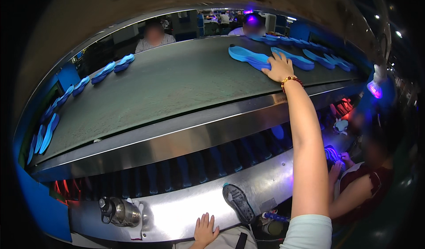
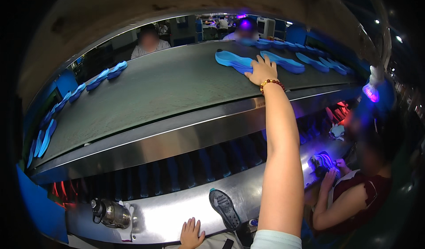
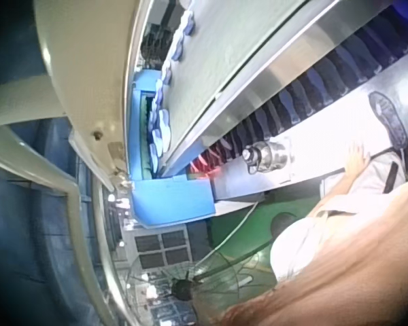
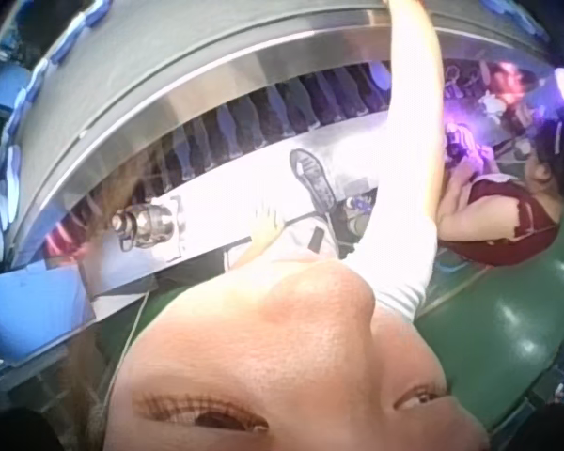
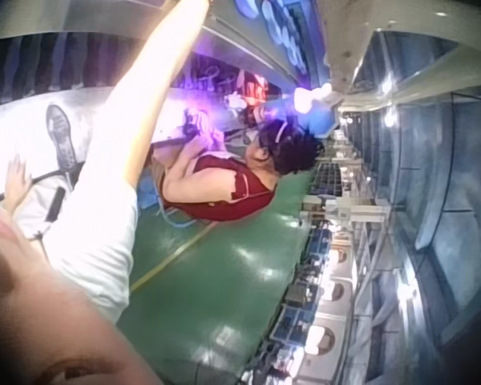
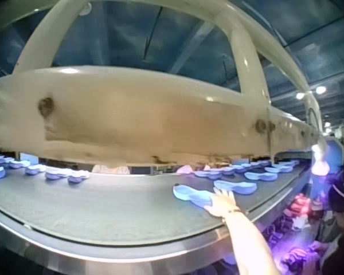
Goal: The person applies liquid to shoe soles using a handheld brush applicator tool, brushing both sides of each sole, and places the soles onto an upper conveyor belt.
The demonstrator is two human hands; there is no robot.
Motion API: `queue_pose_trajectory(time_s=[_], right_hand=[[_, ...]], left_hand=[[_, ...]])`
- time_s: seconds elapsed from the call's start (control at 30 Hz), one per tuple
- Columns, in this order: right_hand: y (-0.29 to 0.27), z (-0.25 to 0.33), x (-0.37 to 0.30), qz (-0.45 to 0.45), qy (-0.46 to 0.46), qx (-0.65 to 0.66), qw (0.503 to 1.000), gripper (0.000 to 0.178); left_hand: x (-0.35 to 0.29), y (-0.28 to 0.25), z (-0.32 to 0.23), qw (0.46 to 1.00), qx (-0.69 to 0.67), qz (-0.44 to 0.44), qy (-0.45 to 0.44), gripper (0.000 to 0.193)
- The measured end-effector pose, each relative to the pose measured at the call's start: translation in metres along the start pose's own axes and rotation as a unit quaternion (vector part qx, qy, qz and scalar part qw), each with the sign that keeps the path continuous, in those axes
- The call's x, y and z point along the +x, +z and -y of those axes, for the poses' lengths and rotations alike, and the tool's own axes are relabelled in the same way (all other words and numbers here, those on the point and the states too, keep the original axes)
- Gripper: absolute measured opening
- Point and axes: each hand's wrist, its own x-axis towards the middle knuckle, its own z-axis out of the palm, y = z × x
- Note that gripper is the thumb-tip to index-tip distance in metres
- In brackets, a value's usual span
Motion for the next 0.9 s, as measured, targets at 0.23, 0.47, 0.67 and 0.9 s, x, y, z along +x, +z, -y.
queue_pose_trajectory(time_s=[0.23, 0.47, 0.67, 0.9], right_hand=[[0.011, -0.062, -0.021, 0.006, 0.123, 0.083, 0.989, 0.060], [-0.020, -0.070, -0.056, -0.117, 0.171, 0.163, 0.965, 0.050], [-0.059, 0.015, -0.223, -0.335, -0.086, 0.377, 0.859, 0.041], [-0.039, 0.174, -0.444, -0.036, -0.144, 0.574, 0.805, 0.037]], left_hand=[[0.000, -0.005, -0.002, 1.000, 0.009, 0.013, -0.016, 0.052], [0.007, -0.010, -0.006, 1.000, -0.016, 0.013, -0.011, 0.051], [0.003, 0.011, 0.024, 0.947, -0.291, 0.019, -0.137, 0.047], [0.056, -0.152, -0.039, 0.413, -0.907, -0.016, -0.083, 0.107]])
